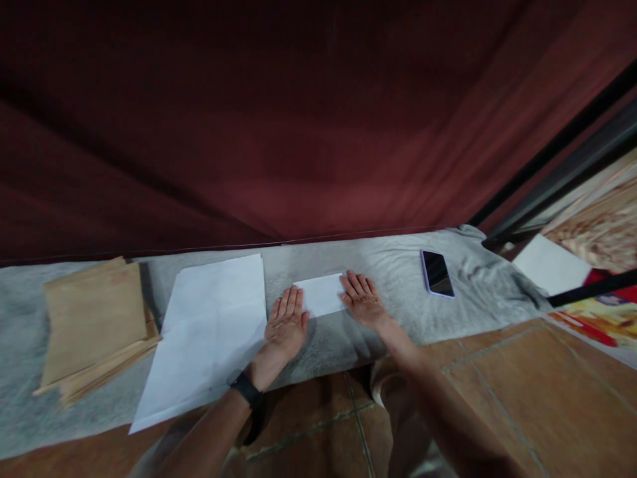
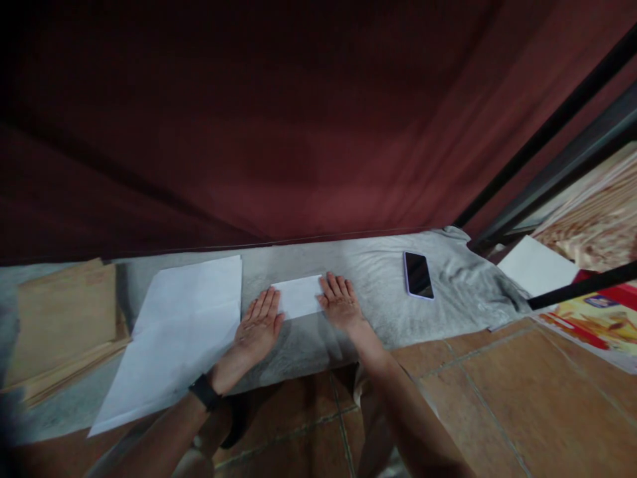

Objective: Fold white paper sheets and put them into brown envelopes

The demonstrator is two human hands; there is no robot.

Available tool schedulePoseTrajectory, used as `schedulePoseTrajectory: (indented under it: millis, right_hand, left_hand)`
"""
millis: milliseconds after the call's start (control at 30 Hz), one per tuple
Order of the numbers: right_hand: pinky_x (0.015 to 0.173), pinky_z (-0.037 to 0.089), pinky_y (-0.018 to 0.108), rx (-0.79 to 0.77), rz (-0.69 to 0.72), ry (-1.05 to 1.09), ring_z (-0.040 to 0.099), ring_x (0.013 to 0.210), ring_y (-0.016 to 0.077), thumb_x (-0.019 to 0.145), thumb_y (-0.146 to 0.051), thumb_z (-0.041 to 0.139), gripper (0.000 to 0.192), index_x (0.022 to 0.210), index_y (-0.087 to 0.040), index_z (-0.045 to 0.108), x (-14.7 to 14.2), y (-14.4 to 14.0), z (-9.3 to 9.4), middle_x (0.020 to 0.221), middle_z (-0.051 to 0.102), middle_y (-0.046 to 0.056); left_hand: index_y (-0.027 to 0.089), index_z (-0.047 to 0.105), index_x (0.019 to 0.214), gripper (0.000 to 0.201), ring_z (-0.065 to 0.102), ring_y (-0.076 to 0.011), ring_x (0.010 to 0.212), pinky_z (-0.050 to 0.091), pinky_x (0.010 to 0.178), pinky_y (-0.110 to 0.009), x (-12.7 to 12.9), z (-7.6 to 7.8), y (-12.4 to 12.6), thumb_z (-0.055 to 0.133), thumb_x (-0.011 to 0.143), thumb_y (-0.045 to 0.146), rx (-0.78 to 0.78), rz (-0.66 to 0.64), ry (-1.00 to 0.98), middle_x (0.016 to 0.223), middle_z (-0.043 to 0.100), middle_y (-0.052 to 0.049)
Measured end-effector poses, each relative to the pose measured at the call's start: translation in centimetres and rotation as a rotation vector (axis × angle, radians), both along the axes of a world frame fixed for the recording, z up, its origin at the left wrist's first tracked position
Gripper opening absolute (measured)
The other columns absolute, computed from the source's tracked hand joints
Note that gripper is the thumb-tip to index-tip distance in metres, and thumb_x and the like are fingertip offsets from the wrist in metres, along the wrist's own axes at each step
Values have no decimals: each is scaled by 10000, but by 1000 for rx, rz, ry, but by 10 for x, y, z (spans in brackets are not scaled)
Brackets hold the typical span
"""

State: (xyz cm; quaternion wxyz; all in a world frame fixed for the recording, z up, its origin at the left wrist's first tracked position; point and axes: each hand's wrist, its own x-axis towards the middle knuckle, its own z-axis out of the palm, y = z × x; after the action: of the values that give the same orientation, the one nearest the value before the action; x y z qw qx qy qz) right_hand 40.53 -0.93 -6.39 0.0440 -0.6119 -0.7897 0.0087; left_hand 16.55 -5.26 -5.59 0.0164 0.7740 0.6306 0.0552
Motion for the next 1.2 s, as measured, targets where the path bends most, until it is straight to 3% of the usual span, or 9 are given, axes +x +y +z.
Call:
schedulePoseTrajectory:
  millis: [367, 533, 700, 800, 1033, 1100, 1200]
  right_hand:
    - [1235, 263, 506, 1, -16, 40, 360, 1508, 293, 1078, -406, 329, 538, 1594, -261, 377, 2, -1, 8, 1672, 323, 52]
    - [1212, 282, 492, 35, -42, 76, 416, 1451, 315, 1061, -334, 362, 530, 1556, -161, 442, -8, -1, 24, 1618, 426, 118]
    - [1038, 457, 401, -29, -165, 180, 590, 1209, 290, 1014, -270, 424, 458, 1429, -142, 570, -21, -1, 41, 1356, 637, 164]
    - [976, 482, 330, -96, -235, 240, 642, 1111, 248, 1008, -258, 439, 410, 1373, -150, 593, -24, -1, 46, 1236, 679, 146]
    - [806, 504, 308, -191, -357, 370, 696, 971, 246, 985, -305, 493, 326, 1235, -159, 643, -27, -2, 45, 1096, 743, 127]
    - [742, 489, 273, -235, -376, 490, 692, 898, 216, 949, -296, 546, 225, 1082, -183, 688, -24, 4, 46, 967, 749, 76]
    - [597, 446, 236, -326, -362, 842, 630, 694, 157, 893, -312, 591, 146, 828, -204, 664, -17, 14, 48, 735, 667, -3]
  left_hand:
    - [92, 363, 1579, 606, 309, -269, 1543, 277, 1255, -453, 1, 2, 0, 322, 1016, 314, 21, 9, 30, 1642, 363, -143]
    - [85, 364, 1578, 607, 302, -273, 1545, 275, 1256, -455, 2, 4, 1, 324, 1020, 319, -3, 15, 38, 1647, 351, -139]
    - [62, 351, 1580, 616, 293, -283, 1548, 265, 1261, -464, 3, 7, 1, 319, 1020, 315, -23, 23, 43, 1654, 328, -150]
    - [59, 348, 1581, 615, 294, -284, 1547, 268, 1260, -460, 4, 9, 1, 313, 1022, 313, -23, 17, 44, 1655, 322, -151]
    - [38, 360, 1569, 608, 299, -297, 1544, 272, 1256, -474, 3, 13, 2, 312, 1030, 315, -37, -7, 59, 1652, 328, -163]
    - [35, 377, 1558, 607, 298, -309, 1543, 265, 1255, -497, 3, 13, 2, 317, 1035, 336, -15, -13, 56, 1645, 340, -175]
    - [43, 381, 1556, 655, 283, -324, 1548, 249, 1259, -528, 5, 15, 3, 386, 1023, 425, 33, -64, 17, 1637, 353, -190]
